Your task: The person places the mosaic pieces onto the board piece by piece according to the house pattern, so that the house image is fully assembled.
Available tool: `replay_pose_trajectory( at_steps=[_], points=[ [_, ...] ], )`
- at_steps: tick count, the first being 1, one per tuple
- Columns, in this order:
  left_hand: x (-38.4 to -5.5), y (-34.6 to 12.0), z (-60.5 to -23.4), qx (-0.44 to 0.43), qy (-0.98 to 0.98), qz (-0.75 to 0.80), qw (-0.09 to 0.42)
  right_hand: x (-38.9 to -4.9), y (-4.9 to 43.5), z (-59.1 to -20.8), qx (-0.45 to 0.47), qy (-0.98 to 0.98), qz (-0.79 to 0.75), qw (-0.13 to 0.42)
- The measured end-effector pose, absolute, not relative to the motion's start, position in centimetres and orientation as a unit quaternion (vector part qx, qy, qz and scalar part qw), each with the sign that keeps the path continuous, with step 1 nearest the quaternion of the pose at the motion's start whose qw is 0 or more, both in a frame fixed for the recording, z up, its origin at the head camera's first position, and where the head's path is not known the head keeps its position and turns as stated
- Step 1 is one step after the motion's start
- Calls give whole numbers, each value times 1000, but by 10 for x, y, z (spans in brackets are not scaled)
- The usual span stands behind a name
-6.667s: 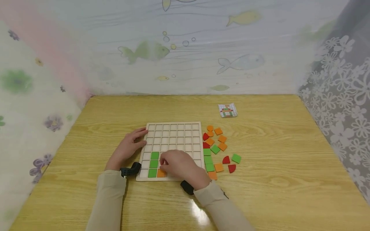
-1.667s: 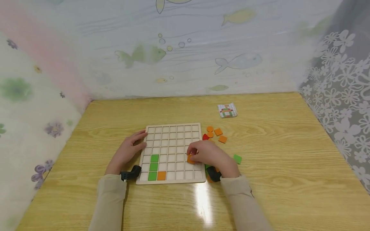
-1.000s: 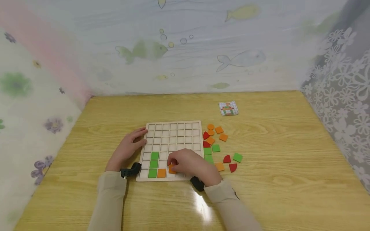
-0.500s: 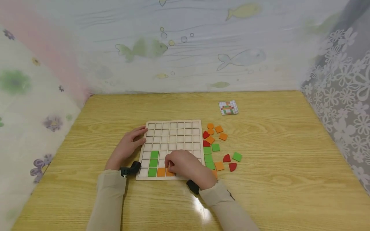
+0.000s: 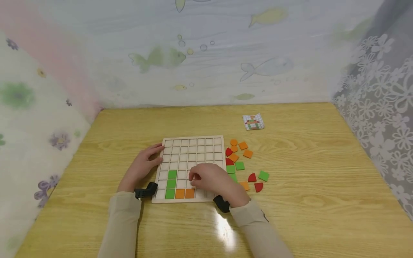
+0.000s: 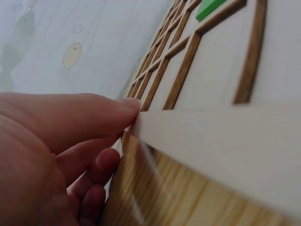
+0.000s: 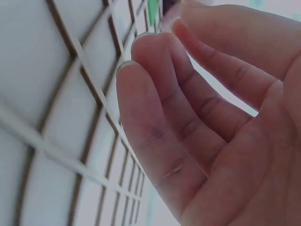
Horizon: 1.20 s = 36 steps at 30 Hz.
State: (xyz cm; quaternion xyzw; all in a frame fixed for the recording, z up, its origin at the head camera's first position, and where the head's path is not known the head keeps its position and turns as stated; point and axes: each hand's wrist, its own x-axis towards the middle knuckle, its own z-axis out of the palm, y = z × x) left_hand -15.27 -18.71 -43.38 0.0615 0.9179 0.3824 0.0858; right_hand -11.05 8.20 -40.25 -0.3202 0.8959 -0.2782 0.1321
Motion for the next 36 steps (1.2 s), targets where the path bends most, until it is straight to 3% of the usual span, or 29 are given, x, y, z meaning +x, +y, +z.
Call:
replay_pose_trajectory(
  at_steps=[17,24,31,36],
  points=[
    [-154,-191,-434,71,923,369,84,-115,140,-390,-249,912,-293,140],
    [-154,-189,-436,72,920,374,88,-105,158,-402,-250,923,-247,157],
    [-153,-188,-436,73,920,375,85,-92,174,-409,-269,929,-221,126],
    [-154,-188,-435,72,920,376,86,-83,180,-407,-240,936,-208,152]
  ],
)
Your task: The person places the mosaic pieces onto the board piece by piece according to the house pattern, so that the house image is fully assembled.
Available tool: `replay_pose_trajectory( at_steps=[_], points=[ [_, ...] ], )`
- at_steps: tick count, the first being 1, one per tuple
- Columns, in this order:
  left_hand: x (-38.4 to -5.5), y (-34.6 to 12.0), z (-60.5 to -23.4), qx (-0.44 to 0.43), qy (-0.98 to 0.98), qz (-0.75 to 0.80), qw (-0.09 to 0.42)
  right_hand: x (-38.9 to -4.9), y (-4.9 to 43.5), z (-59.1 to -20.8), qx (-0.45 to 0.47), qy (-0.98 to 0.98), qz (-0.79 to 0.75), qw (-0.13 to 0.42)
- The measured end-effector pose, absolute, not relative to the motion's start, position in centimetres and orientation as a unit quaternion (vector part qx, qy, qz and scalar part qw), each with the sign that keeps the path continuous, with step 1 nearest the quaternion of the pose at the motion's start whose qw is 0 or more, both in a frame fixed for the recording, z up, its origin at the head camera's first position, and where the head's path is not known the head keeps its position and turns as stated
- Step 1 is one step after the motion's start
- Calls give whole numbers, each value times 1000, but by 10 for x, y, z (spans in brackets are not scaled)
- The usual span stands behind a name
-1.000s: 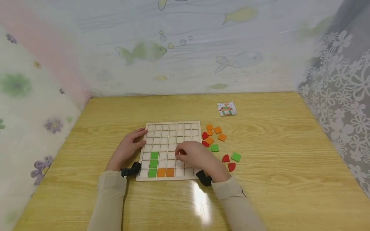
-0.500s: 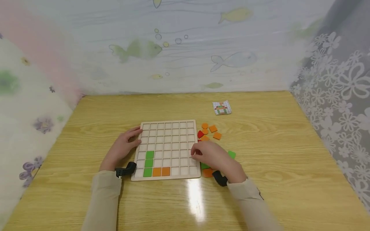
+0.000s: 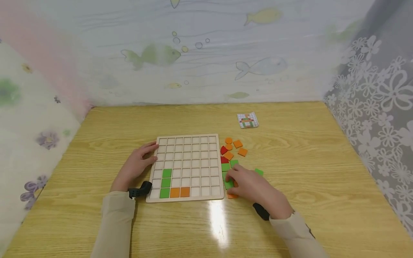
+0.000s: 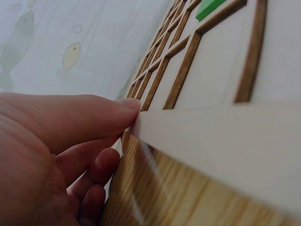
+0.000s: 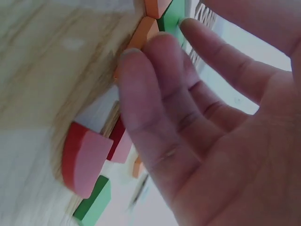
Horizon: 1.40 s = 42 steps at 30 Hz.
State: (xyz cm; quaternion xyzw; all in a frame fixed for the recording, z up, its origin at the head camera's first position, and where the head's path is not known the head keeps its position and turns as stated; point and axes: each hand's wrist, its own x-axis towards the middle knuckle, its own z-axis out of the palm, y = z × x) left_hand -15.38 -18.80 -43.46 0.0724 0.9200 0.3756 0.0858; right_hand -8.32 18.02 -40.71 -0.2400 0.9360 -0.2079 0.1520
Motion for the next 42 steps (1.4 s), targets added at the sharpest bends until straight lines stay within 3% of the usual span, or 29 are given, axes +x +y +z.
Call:
replay_pose_trajectory(
  at_steps=[24,36,42],
  points=[
    [-155,-189,-437,81,919,377,80,-74,179,-409,-216,941,-221,139],
    [-154,-189,-437,72,919,378,86,-73,173,-420,-232,944,-234,34],
    [-155,-189,-437,72,919,378,86,-76,171,-420,-215,952,-217,19]
  ],
)
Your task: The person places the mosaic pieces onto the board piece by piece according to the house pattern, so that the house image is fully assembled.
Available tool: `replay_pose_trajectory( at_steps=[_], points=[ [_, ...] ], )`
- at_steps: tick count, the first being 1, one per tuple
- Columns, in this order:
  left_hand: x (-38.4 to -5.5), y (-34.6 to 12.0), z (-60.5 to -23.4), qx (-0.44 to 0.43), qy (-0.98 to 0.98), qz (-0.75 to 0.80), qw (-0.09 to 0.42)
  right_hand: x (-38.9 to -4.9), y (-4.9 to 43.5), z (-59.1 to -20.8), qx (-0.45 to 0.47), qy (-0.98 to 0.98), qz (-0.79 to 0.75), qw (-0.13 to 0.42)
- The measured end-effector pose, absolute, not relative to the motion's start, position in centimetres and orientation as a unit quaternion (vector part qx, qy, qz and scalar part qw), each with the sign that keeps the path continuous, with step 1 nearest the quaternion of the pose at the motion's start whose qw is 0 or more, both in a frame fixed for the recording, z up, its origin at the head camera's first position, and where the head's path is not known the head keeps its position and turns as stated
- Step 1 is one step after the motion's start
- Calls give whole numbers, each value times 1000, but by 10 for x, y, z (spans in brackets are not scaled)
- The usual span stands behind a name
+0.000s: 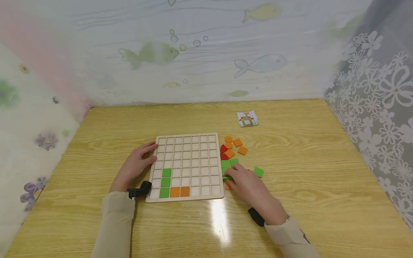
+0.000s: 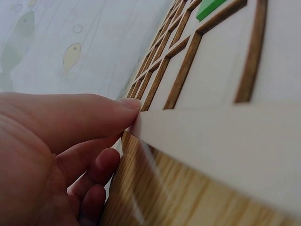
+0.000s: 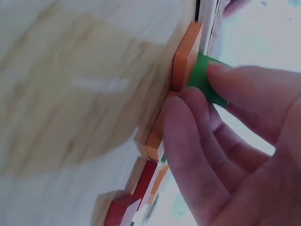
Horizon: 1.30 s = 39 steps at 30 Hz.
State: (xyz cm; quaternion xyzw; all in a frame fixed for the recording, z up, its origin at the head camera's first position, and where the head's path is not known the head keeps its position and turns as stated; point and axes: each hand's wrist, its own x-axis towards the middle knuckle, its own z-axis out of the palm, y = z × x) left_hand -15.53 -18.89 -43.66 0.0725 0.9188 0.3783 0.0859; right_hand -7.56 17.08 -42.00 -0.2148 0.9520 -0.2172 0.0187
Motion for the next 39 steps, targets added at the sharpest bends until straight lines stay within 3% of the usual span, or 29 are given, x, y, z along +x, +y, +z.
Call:
replay_pose_trajectory(
  at_steps=[7,20,39],
  points=[
    [-155,-188,-435,73,920,376,88,-79,170,-413,-181,961,-211,-11],
    [-155,-188,-435,75,919,378,84,-85,159,-407,-252,941,-223,-41],
    [-155,-187,-435,68,921,373,83,-93,113,-400,-280,915,-280,83]
  ],
)
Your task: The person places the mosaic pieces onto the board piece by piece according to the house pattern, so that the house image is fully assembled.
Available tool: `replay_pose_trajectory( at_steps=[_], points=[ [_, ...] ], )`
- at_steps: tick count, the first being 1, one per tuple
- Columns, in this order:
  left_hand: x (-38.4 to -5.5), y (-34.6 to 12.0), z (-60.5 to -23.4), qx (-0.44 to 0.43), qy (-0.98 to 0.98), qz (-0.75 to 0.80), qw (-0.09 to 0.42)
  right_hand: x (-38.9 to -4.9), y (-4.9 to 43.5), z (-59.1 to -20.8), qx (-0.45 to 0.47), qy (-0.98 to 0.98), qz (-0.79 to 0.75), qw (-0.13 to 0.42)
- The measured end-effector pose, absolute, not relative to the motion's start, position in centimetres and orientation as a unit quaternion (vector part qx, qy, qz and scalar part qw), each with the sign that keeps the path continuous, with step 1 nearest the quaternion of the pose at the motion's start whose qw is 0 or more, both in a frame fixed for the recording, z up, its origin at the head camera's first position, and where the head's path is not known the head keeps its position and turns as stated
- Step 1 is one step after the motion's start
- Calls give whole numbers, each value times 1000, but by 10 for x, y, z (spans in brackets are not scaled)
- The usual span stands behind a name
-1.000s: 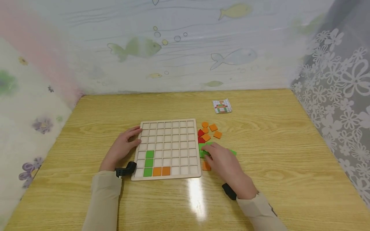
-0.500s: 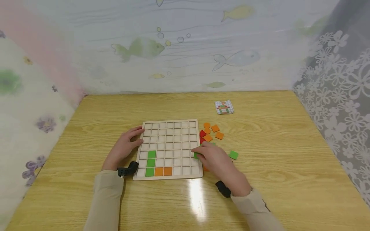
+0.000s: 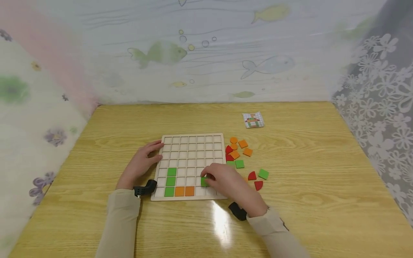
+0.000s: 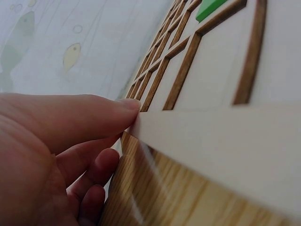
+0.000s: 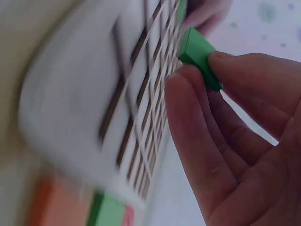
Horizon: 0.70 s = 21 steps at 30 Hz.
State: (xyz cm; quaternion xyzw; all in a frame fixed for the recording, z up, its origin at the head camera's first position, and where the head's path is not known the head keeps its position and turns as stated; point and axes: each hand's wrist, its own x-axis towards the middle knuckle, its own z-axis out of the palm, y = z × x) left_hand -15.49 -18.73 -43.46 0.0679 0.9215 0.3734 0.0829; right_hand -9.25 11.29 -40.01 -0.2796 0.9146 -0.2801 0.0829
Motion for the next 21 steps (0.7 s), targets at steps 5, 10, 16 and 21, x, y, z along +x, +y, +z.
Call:
replay_pose_trajectory(
  at_steps=[5,10,16,21],
  points=[
    [-154,-185,-434,68,921,375,85,-90,108,-403,-309,896,-307,86],
    [-154,-187,-433,65,922,373,85,-90,103,-406,-310,899,-298,86],
    [-155,-189,-434,70,923,369,83,-88,96,-412,-300,907,-277,105],
    [-155,-188,-435,69,922,371,81,-84,95,-414,-293,914,-264,93]
  ],
)
